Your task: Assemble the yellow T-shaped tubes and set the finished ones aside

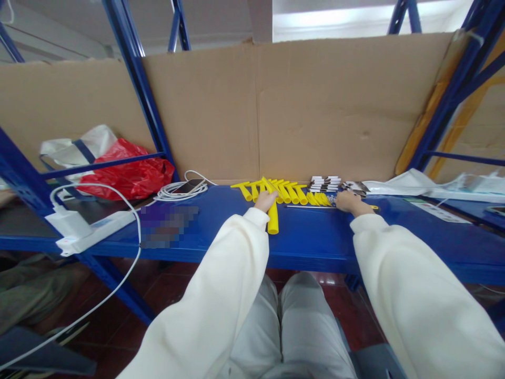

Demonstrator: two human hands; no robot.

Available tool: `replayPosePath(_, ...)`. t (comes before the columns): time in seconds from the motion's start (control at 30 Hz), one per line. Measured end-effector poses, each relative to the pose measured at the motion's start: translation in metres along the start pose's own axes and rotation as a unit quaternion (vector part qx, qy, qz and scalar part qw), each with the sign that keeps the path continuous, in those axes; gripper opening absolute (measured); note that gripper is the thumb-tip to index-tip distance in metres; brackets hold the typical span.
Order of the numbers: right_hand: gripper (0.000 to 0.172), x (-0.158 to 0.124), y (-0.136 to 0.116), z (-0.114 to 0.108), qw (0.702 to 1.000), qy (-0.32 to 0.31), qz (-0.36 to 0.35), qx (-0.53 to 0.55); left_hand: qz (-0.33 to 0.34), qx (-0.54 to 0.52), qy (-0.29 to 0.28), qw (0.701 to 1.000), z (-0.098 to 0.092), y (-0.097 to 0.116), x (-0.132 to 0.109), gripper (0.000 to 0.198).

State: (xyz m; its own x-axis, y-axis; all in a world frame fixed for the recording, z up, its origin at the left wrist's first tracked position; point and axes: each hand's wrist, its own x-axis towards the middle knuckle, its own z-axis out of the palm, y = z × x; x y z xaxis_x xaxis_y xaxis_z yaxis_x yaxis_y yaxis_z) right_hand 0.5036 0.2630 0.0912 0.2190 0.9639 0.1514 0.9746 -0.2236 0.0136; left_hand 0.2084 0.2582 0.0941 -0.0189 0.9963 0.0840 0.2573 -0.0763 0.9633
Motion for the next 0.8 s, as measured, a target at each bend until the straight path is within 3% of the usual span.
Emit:
replayPosePath(0.27, 0.030, -0.007, 0.013, -0.015, 0.997, 0.030, 0.023, 0.067, -0.004, 0.007, 0.000, 1.000, 0.001, -0.003, 0.004, 0.013)
replayPosePath(0.5, 0.016, -0.012, 0.006, -0.019, 0.999, -0.008, -0.003, 0.054, -0.005, 0.012, 0.005, 1.000, 0.001, -0.003, 0.003, 0.009)
replayPosePath(0.8, 0.036, -0.006, -0.002, -0.020, 0.999, -0.043, -0.031, -0.003, -0.006, 0.006, -0.008, 1.000, 0.004, -0.003, 0.002, 0.017)
